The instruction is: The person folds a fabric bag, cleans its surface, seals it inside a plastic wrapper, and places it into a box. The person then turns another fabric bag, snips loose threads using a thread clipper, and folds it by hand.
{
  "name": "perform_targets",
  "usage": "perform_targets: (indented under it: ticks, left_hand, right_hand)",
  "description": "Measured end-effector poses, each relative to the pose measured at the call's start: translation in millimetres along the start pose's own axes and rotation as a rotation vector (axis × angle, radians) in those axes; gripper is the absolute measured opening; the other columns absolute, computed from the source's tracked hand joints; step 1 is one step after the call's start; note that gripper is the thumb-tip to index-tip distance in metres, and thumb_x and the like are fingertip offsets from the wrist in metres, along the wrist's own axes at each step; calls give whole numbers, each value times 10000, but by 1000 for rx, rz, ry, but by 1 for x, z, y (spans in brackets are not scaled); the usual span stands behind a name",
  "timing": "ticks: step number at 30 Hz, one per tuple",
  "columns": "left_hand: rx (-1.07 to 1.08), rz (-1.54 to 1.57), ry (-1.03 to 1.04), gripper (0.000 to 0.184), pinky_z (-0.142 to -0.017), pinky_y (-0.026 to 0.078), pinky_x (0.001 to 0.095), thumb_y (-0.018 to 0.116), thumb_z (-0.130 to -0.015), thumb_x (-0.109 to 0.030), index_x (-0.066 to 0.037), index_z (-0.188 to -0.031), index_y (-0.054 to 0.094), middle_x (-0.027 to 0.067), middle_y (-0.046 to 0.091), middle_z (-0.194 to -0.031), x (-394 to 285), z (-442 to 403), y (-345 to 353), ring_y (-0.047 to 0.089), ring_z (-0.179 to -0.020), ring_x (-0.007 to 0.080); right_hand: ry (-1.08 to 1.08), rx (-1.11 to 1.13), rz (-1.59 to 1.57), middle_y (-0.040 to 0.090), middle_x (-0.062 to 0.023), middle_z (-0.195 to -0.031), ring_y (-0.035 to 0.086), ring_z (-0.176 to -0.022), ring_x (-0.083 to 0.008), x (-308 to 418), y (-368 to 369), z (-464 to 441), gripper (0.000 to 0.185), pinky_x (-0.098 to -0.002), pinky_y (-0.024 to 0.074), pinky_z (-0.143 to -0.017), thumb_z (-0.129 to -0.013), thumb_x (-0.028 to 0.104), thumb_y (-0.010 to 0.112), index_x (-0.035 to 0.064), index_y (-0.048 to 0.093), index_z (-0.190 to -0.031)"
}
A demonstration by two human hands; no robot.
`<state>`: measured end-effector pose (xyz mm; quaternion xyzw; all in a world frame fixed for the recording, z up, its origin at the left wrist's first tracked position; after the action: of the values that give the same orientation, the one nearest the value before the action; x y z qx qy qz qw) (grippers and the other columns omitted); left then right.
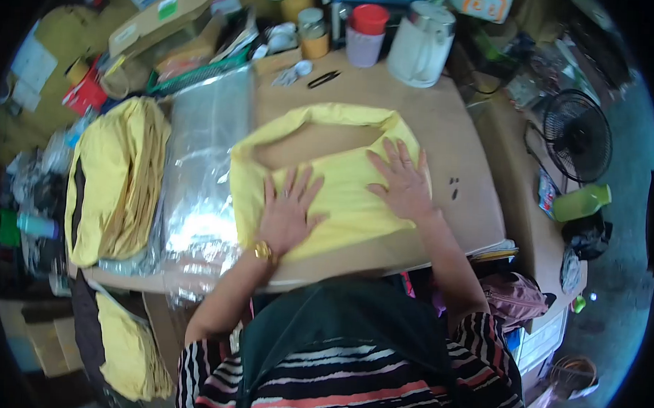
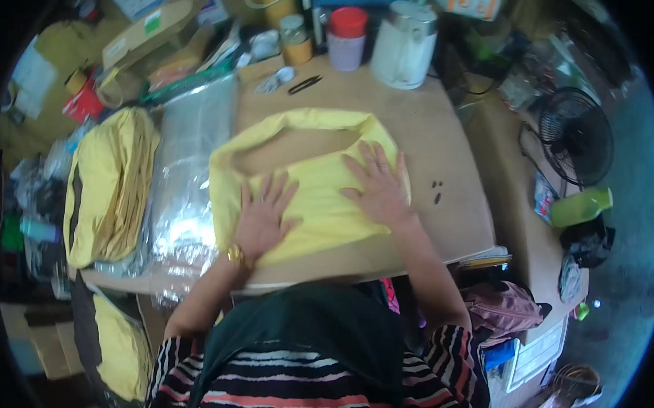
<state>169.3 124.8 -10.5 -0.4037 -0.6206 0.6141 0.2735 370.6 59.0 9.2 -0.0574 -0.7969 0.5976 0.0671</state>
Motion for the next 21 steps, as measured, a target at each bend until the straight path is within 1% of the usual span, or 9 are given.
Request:
perform_targets:
  ticks: [3,6,8,9,10,14,18,20,21]
  left_hand:
    - [1,-409,-137,716,-1107,68,667,492,-899,-535,-146,-1476,326,104,221,-1569,72,16,-9,180,-1443,362]
    - [-1,-205,-194,696,-1103,70,674,575,-871,-494,-163,-1449,373,92,252,-1559,89,50,-70,184,-1449,333]
    - [185,95,135,666,-1105,34,682,650,-838,-418,-167,-1410,420,80,282,-1543,32,66,-65,182,-1459,280]
    - [82,164,161,564,-1101,173,625,723,-770,-256,-138,-1284,524,84,432,-1418,22,71,-64,342,-1375,290]
    - [85,164,153,564,-1101,173,625,723,-770,-256,-138,-1284,524,84,432,-1418,21,73,-54,342,-1375,290]
    - [-153,260,305,335,-820,397,377,706,-661,-84,-128,-979,612,30,545,-922,7,79,-54,523,-890,219]
    - [-384,119,155,227,-769,408,387,661,-666,-28,-109,-873,612,47,509,-796,29,91,-82,541,-806,228]
    - [-392,63,-138,234,-768,409,400,640,-670,-13,-107,-883,613,61,546,-849,61,108,-86,556,-814,246]
    - [-372,152,-93,286,-817,419,425,630,-681,-11,-92,-956,615,77,590,-946,45,109,-94,580,-919,266]
  right_hand:
    - [-46,104,-34,270,-119,-1541,200,-1438,-340,-3,23,9,663,-636,183,-1101,-905,493,534,210,339,-1472]
    - [-18,133,-26,218,-108,-1565,194,-1443,-344,-17,19,10,668,-628,159,-1111,-914,481,527,221,304,-1488]
    - [-23,175,-32,178,-100,-1583,183,-1448,-343,-20,21,6,677,-622,135,-1121,-921,471,520,223,274,-1502]
    - [-25,183,-36,174,-100,-1584,178,-1449,-347,-20,22,5,676,-629,134,-1118,-922,474,517,223,275,-1501]
    - [-26,196,-35,171,-100,-1585,172,-1449,-351,-21,23,7,675,-635,132,-1114,-923,477,515,222,277,-1501]
    - [-52,183,-38,158,-97,-1588,161,-1450,-356,-21,24,8,683,-648,131,-1108,-923,481,517,226,265,-1504]
    - [-79,220,-19,190,-120,-1573,190,-1438,-362,-22,22,9,715,-640,161,-1101,-911,517,522,207,265,-1502]
    - [-86,237,-23,179,-124,-1576,184,-1440,-364,-18,14,0,733,-642,162,-1100,-904,514,539,208,254,-1506]
    - [-45,317,42,201,-135,-1567,197,-1439,-350,-15,13,-3,724,-639,169,-1099,-902,477,561,172,279,-1495]
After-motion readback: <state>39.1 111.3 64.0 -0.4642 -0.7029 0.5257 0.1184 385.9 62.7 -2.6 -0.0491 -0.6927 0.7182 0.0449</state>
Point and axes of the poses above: each hand's wrist, its own z-axis away from the middle knuckle, its own y-axis out of the palm, x = y × z, the point moved 10 cm from there along -z, towards the middle knuckle
